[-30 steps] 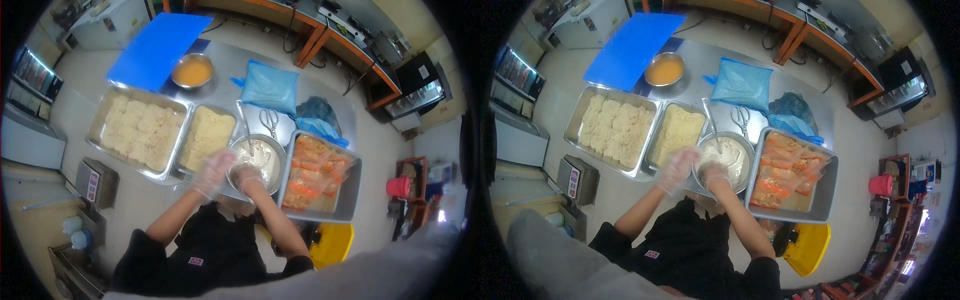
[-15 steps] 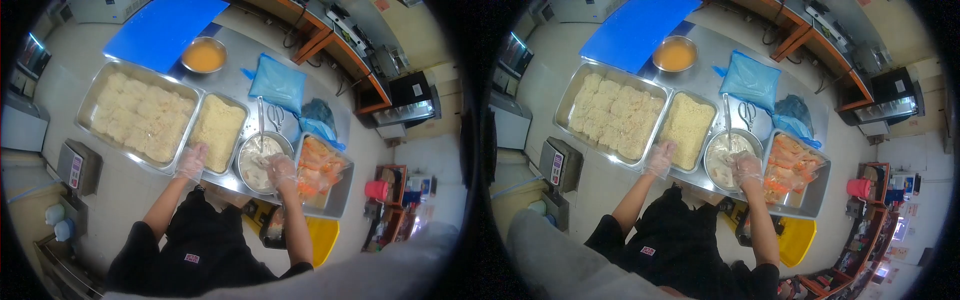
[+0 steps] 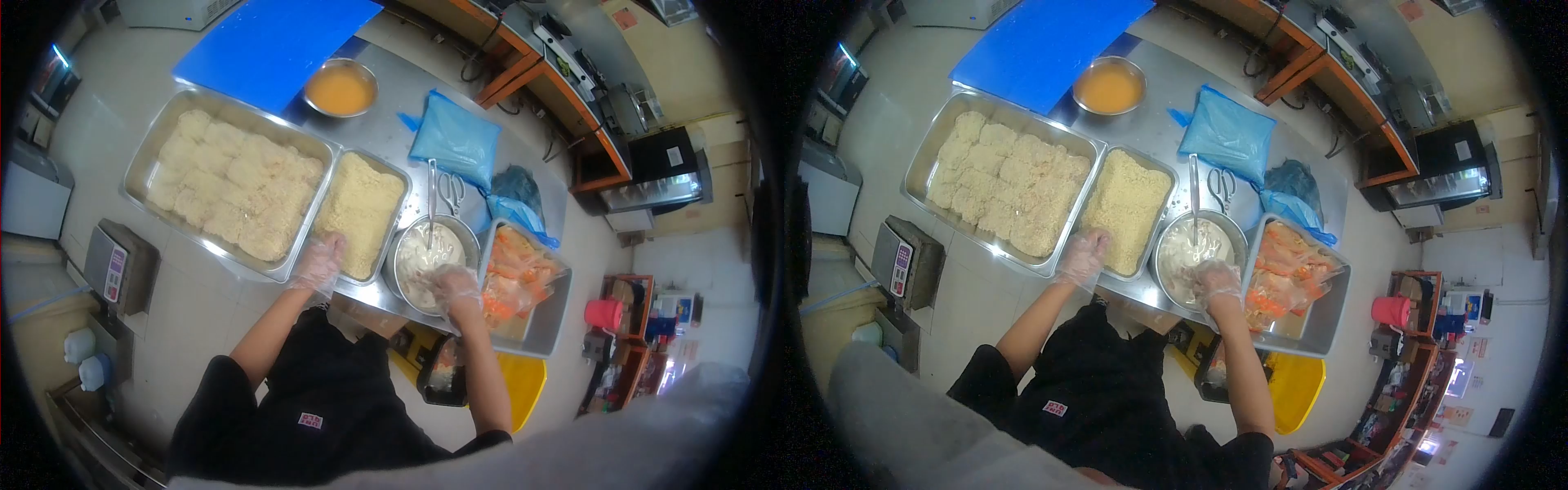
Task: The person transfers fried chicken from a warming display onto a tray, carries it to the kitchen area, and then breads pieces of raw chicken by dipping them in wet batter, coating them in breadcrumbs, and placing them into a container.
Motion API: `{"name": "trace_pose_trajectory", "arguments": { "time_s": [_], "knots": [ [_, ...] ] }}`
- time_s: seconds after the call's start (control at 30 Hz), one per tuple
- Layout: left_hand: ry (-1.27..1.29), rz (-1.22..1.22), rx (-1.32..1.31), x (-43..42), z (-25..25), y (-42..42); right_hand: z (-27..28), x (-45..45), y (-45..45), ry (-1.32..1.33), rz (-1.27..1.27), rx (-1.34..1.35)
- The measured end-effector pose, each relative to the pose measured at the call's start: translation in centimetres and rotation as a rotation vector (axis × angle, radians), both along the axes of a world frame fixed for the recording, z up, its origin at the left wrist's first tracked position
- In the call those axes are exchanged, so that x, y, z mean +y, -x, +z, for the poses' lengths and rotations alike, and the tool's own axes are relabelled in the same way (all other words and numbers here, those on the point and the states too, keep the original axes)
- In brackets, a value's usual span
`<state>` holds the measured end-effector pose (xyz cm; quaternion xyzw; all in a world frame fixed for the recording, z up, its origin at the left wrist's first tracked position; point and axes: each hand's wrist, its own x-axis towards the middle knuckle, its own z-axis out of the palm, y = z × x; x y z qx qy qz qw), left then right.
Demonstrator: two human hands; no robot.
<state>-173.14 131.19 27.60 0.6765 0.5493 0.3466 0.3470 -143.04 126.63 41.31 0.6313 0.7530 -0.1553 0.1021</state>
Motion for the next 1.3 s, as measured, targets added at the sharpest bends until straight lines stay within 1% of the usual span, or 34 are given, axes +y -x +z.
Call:
{"name": "trace_pose_trajectory", "arguments": {
  "time_s": [0.07,0.17,0.27,0.33,0.37,0.47,0.57,0.67,0.77,0.87,0.93,1.0,1.07,1.17,1.27,1.3],
  "knots": [
    [-0.005,0.010,0.025,0.0,0.0,-0.2,-0.8,1.1,-0.4,0.047,-0.111,0.121],
    [-0.017,-0.035,-0.057,0.2,-1.0,-0.2,3.6,2.2,2.2,0.010,-0.254,0.410],
    [-0.164,-0.001,-0.065,0.3,-2.1,-0.4,2.4,3.2,1.5,0.061,-0.516,0.383],
    [-0.209,0.018,-0.037,0.4,-2.8,-0.6,-1.8,3.7,-0.8,0.063,-0.385,0.048],
    [-0.230,0.028,-0.024,0.4,-3.1,-0.6,-1.9,3.9,-0.6,0.065,-0.316,-0.120],
    [-0.205,0.024,-0.101,0.4,-3.9,-0.6,-1.2,3.1,0.6,-0.016,-0.380,-0.299],
    [-0.188,0.001,-0.064,0.4,-3.0,-0.5,0.6,3.0,2.4,-0.119,-0.271,-0.202],
    [-0.085,-0.011,0.072,0.6,-1.9,-0.4,-2.3,3.2,3.1,0.027,-0.306,-0.249],
    [-0.062,0.031,0.005,0.5,-1.9,-0.5,-5.9,3.3,1.7,0.078,-0.277,-0.265],
    [-0.060,0.075,0.085,0.8,-0.5,-1.1,-6.8,2.2,0.3,-0.034,-0.283,-0.069],
    [0.083,0.054,-0.192,1.8,-1.7,-2.1,-4.3,2.7,1.4,0.039,-0.294,-0.136],
    [0.031,0.028,-0.201,2.9,-0.6,-2.9,-3.4,3.5,2.4,0.114,-0.313,-0.198],
    [-0.216,0.004,0.056,4.3,1.3,-3.8,-3.5,4.2,3.2,0.189,-0.337,-0.254],
    [-0.203,-0.124,0.388,6.0,1.3,-5.4,-6.0,3.3,2.1,0.106,-0.257,-0.200],
    [-0.005,-0.454,0.792,6.8,2.2,-6.5,-5.9,2.3,0.7,0.038,-0.256,-0.072],
    [0.007,-0.447,0.789,6.6,2.2,-6.3,-4.7,2.5,0.9,0.026,-0.278,-0.075]
  ]
}}
